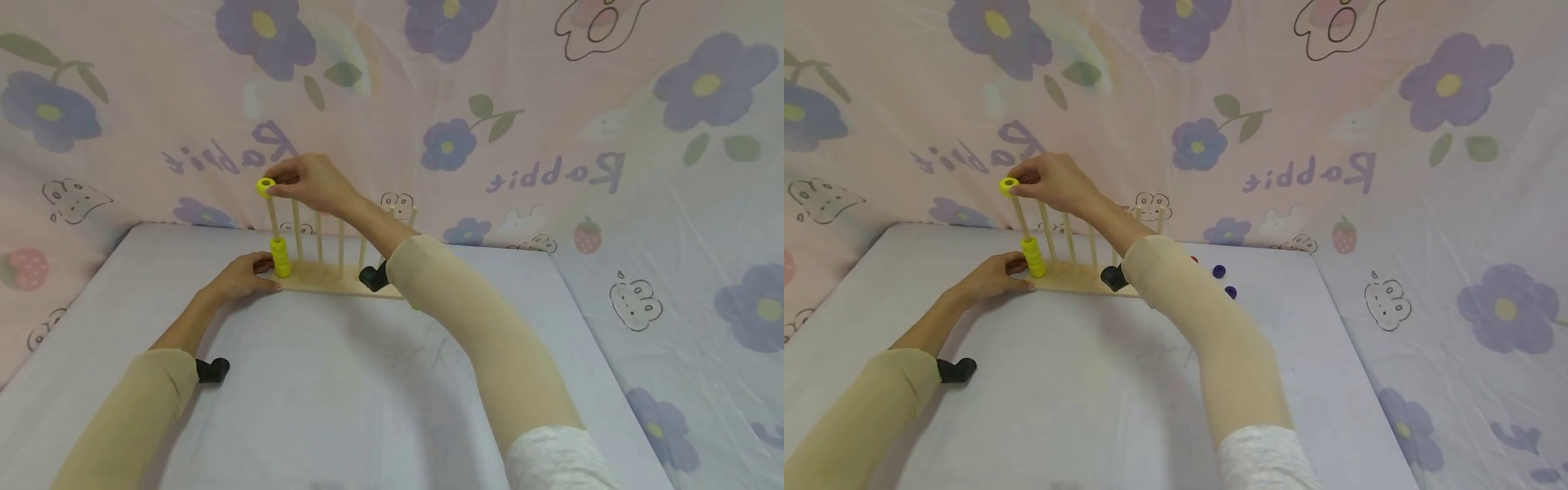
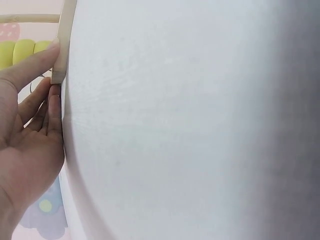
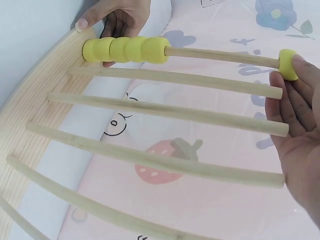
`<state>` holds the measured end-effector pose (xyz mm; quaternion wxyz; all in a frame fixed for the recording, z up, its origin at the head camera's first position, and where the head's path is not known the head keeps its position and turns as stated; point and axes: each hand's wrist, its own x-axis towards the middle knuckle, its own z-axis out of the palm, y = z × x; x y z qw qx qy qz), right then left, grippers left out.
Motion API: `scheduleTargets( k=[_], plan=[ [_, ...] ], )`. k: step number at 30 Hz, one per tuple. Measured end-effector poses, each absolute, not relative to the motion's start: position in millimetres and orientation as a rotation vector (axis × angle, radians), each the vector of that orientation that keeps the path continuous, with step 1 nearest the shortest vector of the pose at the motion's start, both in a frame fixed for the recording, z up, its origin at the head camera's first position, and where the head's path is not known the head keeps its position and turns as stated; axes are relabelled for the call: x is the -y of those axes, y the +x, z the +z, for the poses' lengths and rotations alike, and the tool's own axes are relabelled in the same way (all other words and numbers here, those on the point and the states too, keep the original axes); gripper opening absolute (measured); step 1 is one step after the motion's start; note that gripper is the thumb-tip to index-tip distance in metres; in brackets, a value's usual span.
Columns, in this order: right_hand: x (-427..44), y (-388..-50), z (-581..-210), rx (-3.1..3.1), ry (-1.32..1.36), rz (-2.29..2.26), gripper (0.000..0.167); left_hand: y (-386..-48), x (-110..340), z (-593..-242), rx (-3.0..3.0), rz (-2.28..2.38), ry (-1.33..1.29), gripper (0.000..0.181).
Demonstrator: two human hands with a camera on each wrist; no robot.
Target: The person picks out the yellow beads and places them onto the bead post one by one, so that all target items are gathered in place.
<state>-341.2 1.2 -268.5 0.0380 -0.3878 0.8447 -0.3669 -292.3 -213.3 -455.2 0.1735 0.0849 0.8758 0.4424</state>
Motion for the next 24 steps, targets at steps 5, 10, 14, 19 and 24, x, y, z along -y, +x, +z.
scheduleTargets(
  k=[5,10,14,19,24],
  plan=[
    [0.1,-342.4,-270.4,-2.611,-1.153,-1.082,0.031,-293.4,212.2,-454.3,-2.482,1.246,0.229,0.086],
    [0.2,-343.9,-272.8,-2.624,-1.122,-1.027,0.032,-294.7,212.7,-455.6,-2.48,1.253,0.231,0.086],
    [0.3,-344.9,-273.6,-2.646,-1.115,-0.978,0.031,-295.6,213.2,-456.8,-2.476,1.261,0.231,0.087],
    [1.1,-344.4,-272.7,-2.657,-1.112,-0.92,0.031,-296.5,213.7,-457.9,-2.477,1.256,0.228,0.088],
    [0.6,-343.1,-271.6,-2.639,-1.089,-0.937,0.033,-296.1,214.8,-458.6,-2.484,1.26,0.245,0.086]
  ],
)
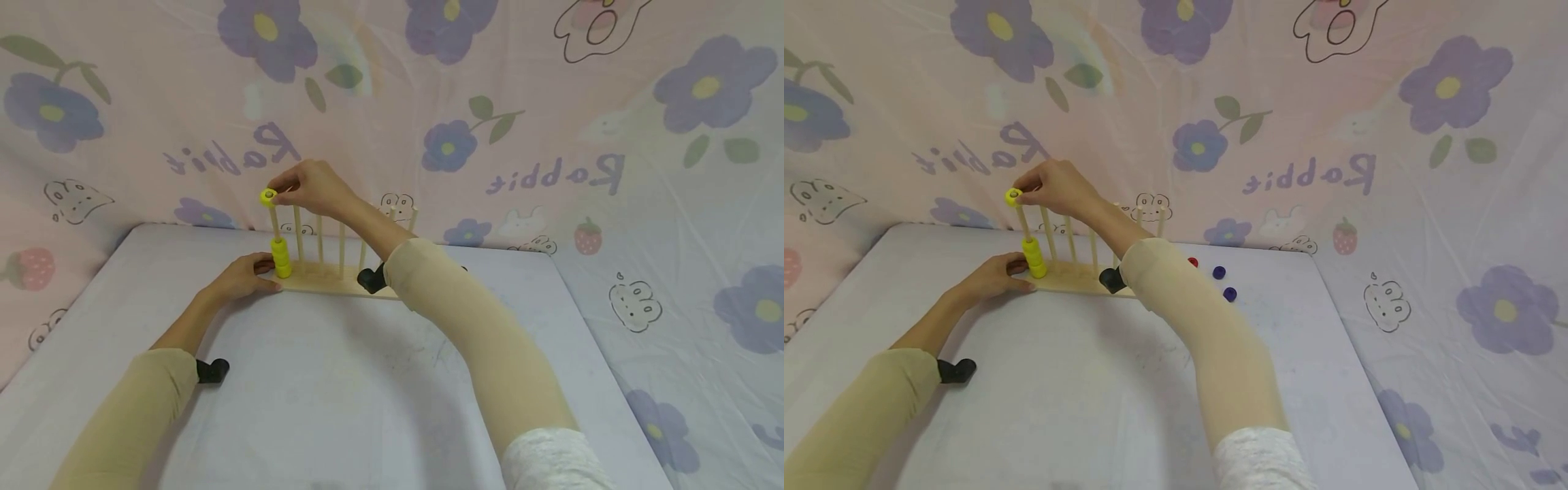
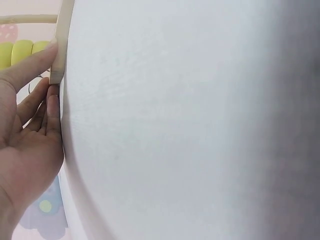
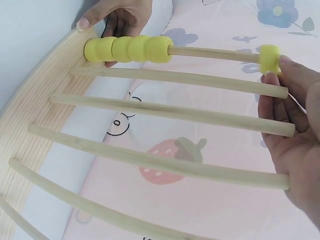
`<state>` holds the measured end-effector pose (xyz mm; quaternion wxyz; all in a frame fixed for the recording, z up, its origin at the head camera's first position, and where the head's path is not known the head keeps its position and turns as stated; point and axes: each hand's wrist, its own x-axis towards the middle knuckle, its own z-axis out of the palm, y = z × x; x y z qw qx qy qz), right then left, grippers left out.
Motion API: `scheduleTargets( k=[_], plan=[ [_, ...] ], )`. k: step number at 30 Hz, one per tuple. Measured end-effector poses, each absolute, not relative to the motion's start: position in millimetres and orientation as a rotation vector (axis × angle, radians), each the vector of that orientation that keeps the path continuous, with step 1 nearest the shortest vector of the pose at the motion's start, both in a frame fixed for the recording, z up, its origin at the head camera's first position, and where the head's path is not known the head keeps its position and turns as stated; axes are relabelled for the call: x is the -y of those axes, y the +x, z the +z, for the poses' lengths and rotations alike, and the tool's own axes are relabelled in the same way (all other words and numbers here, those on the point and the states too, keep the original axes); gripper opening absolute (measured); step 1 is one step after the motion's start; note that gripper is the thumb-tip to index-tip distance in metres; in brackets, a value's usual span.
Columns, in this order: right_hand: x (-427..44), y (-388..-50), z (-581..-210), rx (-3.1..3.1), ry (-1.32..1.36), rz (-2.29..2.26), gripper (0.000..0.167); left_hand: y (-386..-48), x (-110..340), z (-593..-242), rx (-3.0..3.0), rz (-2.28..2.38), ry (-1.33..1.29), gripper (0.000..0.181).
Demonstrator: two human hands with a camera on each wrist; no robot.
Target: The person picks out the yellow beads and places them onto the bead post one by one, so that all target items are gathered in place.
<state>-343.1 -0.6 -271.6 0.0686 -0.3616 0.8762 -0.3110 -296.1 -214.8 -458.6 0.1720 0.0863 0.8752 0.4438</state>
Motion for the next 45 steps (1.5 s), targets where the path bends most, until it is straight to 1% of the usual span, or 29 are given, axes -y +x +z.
scheduleTargets(
  k=[9,16,23,27,35,45],
  plan=[
    [-3.3,-343.0,-271.7,-2.64,-1.088,-1.015,0.032,-293.7,213.1,-456.9,-2.481,1.285,0.258,0.084],
    [-9.8,-340.1,-266.8,-2.597,-1.084,-1.232,0.028,-293.1,212.3,-455.9,-2.486,1.287,0.252,0.084],
    [-31.4,-337.2,-261.5,-2.574,-1.056,-1.393,0.027,-293.8,211.9,-457.0,-2.484,1.289,0.267,0.084],
    [-45.5,-335.8,-262.4,-2.564,-1.096,-1.447,0.025,-293.5,212.2,-457.4,-2.487,1.278,0.27,0.086],
    [-71.3,-331.0,-262.3,-2.61,-1.152,-1.475,0.027,-293.9,213.8,-459.8,-2.491,1.275,0.263,0.086],
    [-105.3,-323.5,-264.0,-2.596,-1.031,-1.553,0.027,-290.8,211.3,-453.1,-2.483,1.27,0.271,0.085]
  ],
)
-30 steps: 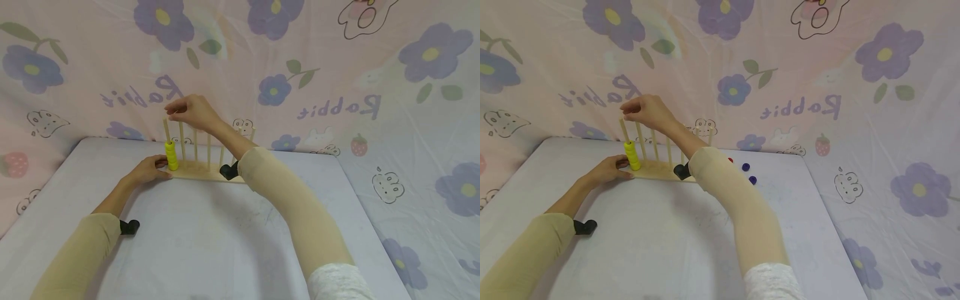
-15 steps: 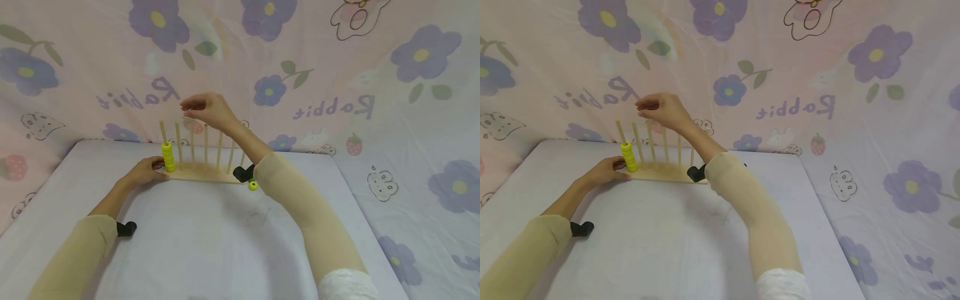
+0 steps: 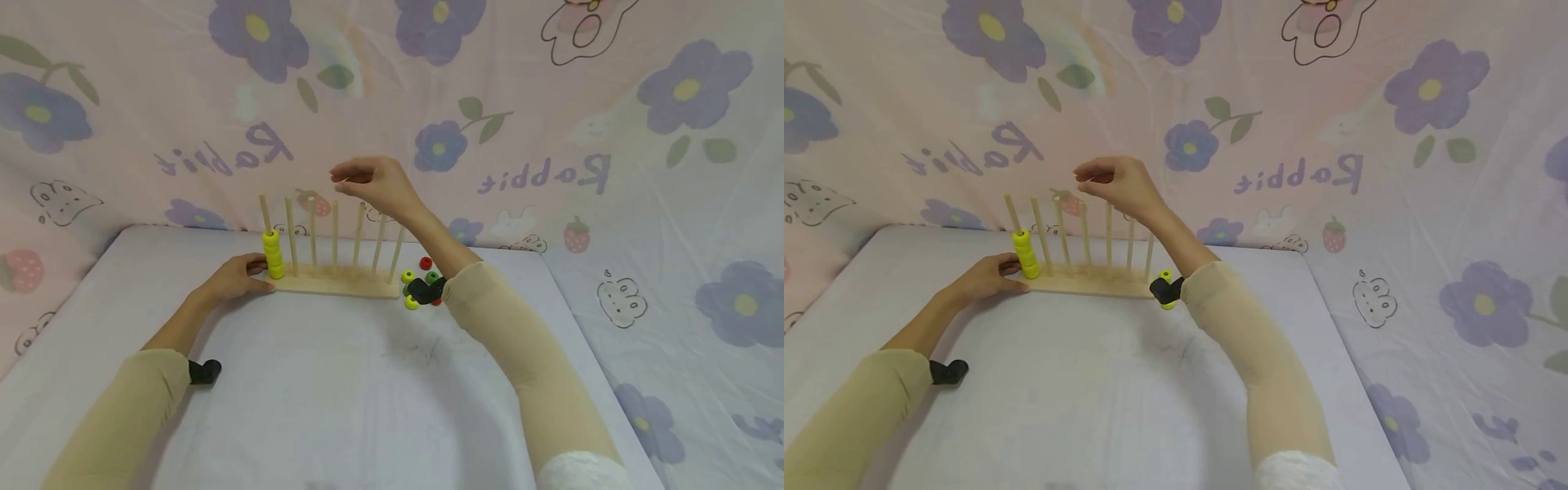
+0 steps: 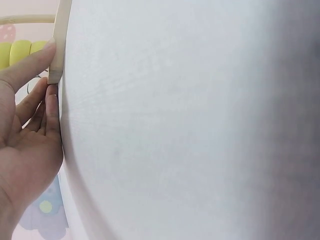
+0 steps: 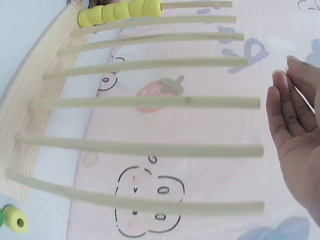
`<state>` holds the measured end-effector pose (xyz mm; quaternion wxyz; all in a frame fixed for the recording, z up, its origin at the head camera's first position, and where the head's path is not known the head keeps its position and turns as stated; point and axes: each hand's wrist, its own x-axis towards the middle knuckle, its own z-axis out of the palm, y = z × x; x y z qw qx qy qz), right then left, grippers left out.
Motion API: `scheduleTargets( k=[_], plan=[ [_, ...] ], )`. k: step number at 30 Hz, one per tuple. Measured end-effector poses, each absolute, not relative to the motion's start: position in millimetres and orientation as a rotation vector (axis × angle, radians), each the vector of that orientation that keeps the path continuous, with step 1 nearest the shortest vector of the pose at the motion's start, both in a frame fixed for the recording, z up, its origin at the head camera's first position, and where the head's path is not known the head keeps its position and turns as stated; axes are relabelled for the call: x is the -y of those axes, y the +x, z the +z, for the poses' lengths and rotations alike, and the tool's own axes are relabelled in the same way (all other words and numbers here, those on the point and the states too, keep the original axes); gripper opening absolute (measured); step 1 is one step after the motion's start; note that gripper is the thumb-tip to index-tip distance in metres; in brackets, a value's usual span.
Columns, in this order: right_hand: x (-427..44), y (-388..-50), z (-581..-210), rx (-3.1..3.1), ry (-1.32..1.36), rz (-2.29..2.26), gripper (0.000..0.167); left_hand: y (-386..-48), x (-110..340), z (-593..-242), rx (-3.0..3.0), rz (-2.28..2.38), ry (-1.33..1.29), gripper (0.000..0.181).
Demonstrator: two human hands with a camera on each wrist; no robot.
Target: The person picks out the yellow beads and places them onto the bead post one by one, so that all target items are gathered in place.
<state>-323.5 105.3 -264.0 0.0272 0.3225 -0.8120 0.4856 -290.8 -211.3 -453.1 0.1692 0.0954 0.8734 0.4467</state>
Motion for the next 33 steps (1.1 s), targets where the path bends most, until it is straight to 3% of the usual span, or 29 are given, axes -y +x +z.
scheduleTargets(
  k=[33],
  plan=[
    [-203.2,-301.3,-288.8,2.511,0.716,1.513,0.027,-294.3,212.9,-458.2,-2.524,1.217,0.29,0.088]
  ],
)
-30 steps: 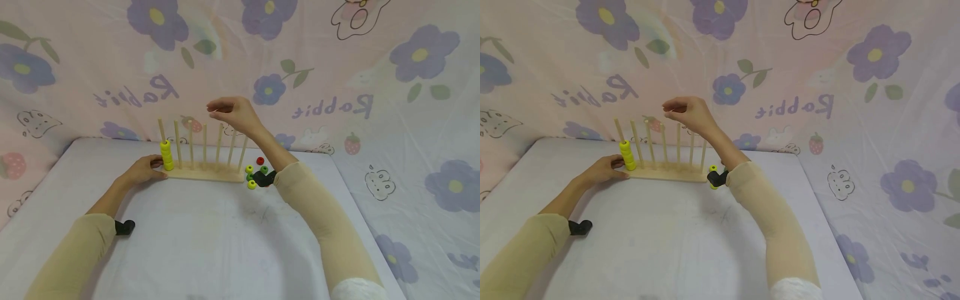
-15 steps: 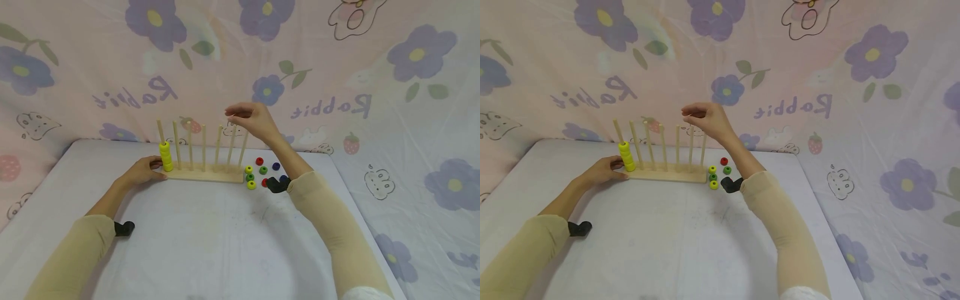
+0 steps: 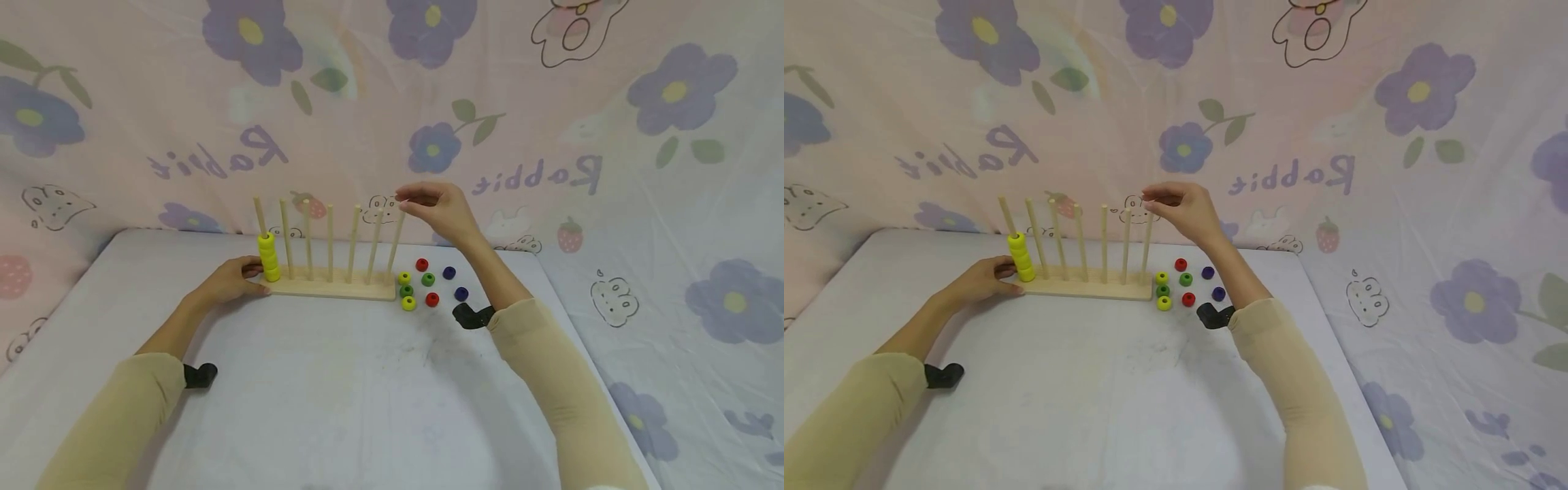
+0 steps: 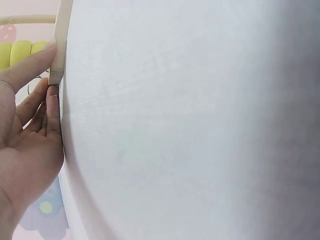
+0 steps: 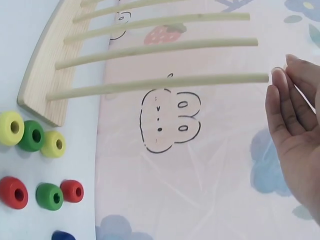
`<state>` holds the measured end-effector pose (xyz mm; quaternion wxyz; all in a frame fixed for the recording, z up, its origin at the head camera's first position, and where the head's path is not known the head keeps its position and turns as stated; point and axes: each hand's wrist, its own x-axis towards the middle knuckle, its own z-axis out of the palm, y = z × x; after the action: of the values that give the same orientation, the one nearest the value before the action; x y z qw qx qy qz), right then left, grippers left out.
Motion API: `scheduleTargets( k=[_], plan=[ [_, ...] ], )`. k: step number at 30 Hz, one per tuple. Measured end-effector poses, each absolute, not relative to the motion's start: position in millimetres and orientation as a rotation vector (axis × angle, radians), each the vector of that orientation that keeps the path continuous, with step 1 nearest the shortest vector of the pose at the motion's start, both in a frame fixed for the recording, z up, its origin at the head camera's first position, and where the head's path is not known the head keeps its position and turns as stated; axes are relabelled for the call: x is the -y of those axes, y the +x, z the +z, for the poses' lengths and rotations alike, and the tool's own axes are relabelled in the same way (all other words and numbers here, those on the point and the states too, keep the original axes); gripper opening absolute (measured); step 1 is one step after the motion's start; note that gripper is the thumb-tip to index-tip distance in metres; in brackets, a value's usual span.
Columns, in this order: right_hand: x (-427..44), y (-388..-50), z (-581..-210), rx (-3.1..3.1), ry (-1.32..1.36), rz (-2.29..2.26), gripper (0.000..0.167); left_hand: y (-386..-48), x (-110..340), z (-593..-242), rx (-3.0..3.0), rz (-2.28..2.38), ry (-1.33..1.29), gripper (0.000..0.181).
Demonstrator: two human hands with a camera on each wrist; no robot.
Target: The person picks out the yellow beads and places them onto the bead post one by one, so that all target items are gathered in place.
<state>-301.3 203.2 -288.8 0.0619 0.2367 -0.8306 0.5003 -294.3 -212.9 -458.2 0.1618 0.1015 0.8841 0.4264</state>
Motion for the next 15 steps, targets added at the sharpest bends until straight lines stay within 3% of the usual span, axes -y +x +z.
scheduleTargets(
  k=[15],
  plan=[
    [-237.4,-295.2,-320.0,2.554,0.573,1.521,0.026,-293.4,212.9,-456.9,-2.51,1.254,0.306,0.084]
  ],
)
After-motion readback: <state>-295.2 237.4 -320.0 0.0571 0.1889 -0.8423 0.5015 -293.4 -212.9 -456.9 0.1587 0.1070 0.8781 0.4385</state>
